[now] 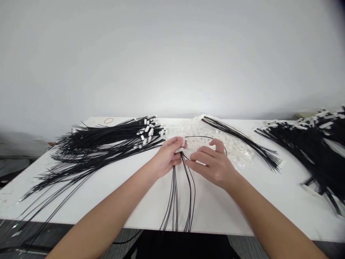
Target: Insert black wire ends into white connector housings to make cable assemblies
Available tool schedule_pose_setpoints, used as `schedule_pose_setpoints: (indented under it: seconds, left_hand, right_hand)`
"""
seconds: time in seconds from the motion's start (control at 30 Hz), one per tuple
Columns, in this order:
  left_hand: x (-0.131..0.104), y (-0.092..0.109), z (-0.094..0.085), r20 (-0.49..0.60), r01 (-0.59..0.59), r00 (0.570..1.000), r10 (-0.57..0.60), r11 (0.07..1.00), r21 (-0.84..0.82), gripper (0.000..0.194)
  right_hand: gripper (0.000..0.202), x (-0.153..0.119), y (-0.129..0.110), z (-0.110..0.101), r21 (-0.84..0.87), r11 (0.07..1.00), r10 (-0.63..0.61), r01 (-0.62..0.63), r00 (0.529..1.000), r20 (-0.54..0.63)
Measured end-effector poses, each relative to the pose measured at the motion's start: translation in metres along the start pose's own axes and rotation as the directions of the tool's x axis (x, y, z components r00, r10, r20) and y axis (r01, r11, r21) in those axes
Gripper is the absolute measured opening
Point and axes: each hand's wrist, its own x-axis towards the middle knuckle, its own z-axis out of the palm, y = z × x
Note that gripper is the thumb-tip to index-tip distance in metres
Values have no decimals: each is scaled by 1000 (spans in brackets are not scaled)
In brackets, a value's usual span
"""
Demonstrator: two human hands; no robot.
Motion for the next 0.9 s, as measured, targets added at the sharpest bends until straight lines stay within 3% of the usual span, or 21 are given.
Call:
schedule_pose_setpoints:
  seconds: [0.13, 0.27, 0.33, 0.4, 0.43, 0.5, 0.57, 0.63, 0.77, 0.9]
  left_hand:
    - [1, 0, 0, 4, 3, 1000, -3, 1000, 7, 24]
    - [1, 0, 1, 2, 5, 1000, -5, 1000, 11, 24]
    - [2, 0, 0, -15, 5, 1000, -5, 1000, 14, 25]
    - [2, 0, 0, -33, 4, 999, -3, 1000, 19, 26]
    - [2, 0, 0, -40, 2, 999, -2, 1000, 20, 26]
    - [1, 0, -1, -45, 3, 999, -2, 1000, 20, 27]
    - [1, 0, -1, -43, 6, 999, -5, 1000, 18, 27]
    - [1, 0, -1, -40, 10, 999, -9, 1000, 18, 27]
    - [0, 1, -1, -44, 9, 999, -7, 1000, 23, 26]
    - [-1, 2, -1, -47, 3, 999, -2, 1000, 23, 26]
  right_hand:
    - [15, -1, 0, 2, 9, 999, 38, -38, 999, 14]
    - [10, 0, -1, 0, 166, 975, 142, -148, 989, 43]
    - [9, 2, -1, -4, 313, 920, 236, -235, 971, 37]
    - [8, 4, -1, -9, 490, 797, 385, -353, 922, 38]
    - [7, 5, 0, -11, 575, 702, 483, -421, 874, 51]
    - [5, 8, 3, -15, 710, 470, 686, -524, 723, 79]
    - [8, 9, 9, -16, 804, 270, 840, -530, 538, 73]
    - [14, 9, 16, -16, 867, 153, 920, -474, 388, 50]
    - [15, 7, 32, -19, 940, 21, 973, -339, 223, 58]
    - [17, 6, 42, -28, 988, -17, 993, -156, 114, 35]
